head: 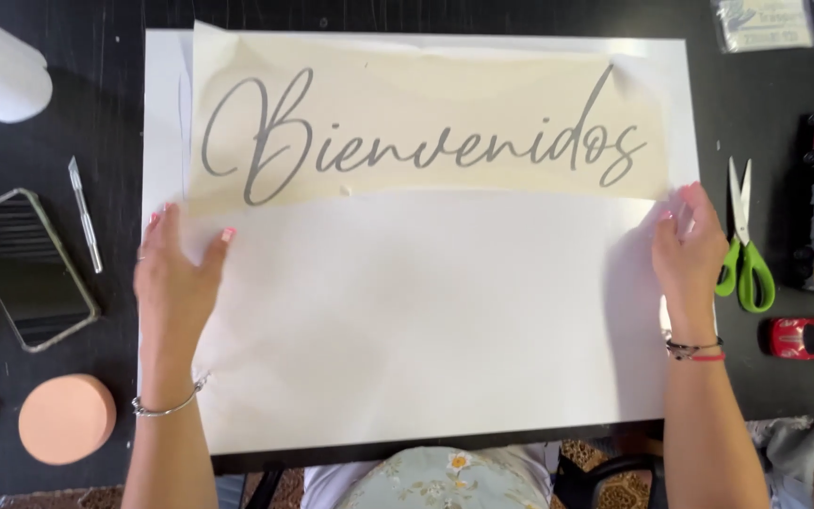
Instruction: Positioning and smoothing a vinyl decal onto a white board on a work table.
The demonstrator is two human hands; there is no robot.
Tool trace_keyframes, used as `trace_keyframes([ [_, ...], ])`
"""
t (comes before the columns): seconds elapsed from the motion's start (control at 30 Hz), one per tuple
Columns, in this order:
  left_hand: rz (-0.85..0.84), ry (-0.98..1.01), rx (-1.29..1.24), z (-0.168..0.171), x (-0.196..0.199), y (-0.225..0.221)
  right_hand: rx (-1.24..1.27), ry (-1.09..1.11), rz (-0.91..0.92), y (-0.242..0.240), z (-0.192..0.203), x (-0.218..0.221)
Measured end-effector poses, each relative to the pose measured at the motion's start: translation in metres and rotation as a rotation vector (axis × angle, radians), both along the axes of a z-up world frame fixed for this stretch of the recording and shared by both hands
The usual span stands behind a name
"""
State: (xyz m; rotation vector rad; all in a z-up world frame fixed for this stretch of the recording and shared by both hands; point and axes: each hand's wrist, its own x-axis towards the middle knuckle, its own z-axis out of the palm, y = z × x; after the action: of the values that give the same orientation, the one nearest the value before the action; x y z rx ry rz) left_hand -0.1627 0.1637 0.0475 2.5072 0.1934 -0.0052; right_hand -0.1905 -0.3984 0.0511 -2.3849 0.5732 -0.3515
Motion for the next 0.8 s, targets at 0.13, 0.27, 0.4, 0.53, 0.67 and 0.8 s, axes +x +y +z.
trace_keyframes([
  [0.13, 0.158, -0.086, 0.038, 0.005, 0.033, 0.005, -0.067, 0.112, -0.045, -0.028, 0.001, 0.033],
  [0.27, 0.228, -0.151, 0.03, -0.029, 0.08, 0.015, -0.026, 0.159, -0.187, -0.046, -0.011, 0.084],
  [0.4, 0.283, -0.069, 0.035, -0.026, 0.099, 0.011, 0.053, 0.223, -0.213, -0.035, 0.01, 0.102],
  [0.53, 0.305, -0.01, 0.1, -0.038, 0.1, 0.014, 0.088, 0.407, -0.279, -0.015, 0.032, 0.101],
  [0.67, 0.311, -0.069, 0.112, -0.044, 0.096, 0.012, 0.113, 0.419, -0.287, -0.021, 0.024, 0.095],
  [0.8, 0.276, -0.134, 0.148, -0.06, 0.095, 0.016, 0.185, 0.324, -0.251, -0.017, 0.019, 0.097],
])
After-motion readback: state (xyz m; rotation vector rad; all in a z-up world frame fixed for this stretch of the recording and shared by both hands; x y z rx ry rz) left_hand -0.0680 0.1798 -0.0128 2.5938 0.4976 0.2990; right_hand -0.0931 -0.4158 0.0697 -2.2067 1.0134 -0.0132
